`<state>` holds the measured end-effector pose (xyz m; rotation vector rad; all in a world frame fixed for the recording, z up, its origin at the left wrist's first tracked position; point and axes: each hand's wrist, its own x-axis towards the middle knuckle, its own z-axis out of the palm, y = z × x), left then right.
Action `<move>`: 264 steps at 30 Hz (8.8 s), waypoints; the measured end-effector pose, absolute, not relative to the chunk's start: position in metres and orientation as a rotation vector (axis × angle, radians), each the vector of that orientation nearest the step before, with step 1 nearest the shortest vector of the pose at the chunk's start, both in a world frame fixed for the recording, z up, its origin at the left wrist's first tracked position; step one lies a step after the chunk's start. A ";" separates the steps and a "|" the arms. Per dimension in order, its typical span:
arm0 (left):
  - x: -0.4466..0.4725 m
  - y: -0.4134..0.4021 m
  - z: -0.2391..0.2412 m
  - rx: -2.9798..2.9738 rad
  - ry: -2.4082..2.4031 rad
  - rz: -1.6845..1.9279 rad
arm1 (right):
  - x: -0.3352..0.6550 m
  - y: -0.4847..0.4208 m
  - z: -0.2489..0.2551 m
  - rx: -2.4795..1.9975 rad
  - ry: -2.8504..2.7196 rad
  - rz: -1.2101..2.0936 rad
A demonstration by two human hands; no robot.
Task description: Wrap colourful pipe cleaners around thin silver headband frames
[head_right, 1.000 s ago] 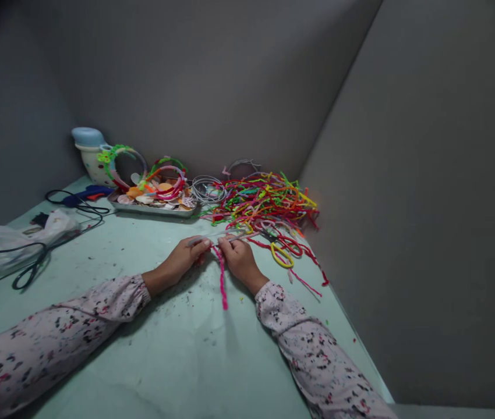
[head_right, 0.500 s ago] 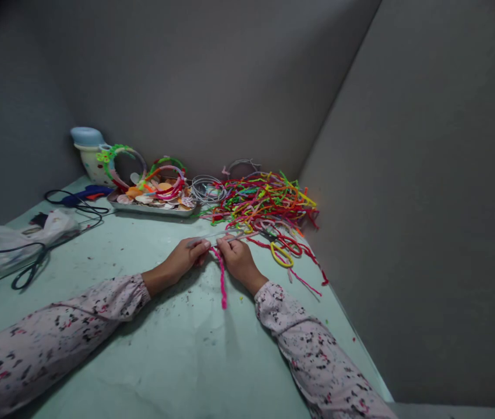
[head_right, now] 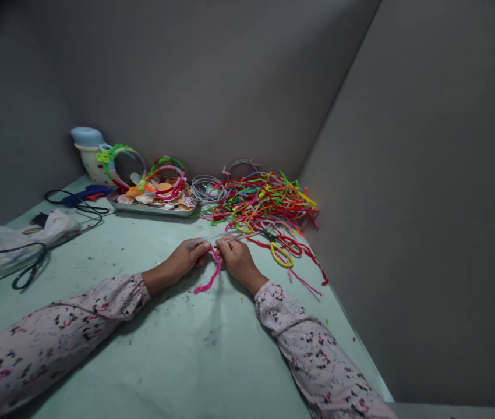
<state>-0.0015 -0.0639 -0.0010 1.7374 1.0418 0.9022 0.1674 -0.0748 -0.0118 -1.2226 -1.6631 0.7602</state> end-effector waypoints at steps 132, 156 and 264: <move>0.002 -0.071 0.004 1.945 1.249 1.157 | 0.152 -0.082 0.005 -1.169 -1.380 1.086; 0.000 -0.074 0.005 1.839 1.176 1.194 | 0.154 -0.081 0.002 -1.094 -1.465 1.028; -0.001 -0.071 0.003 1.621 1.104 1.160 | 0.157 -0.075 -0.010 -1.153 -1.502 1.071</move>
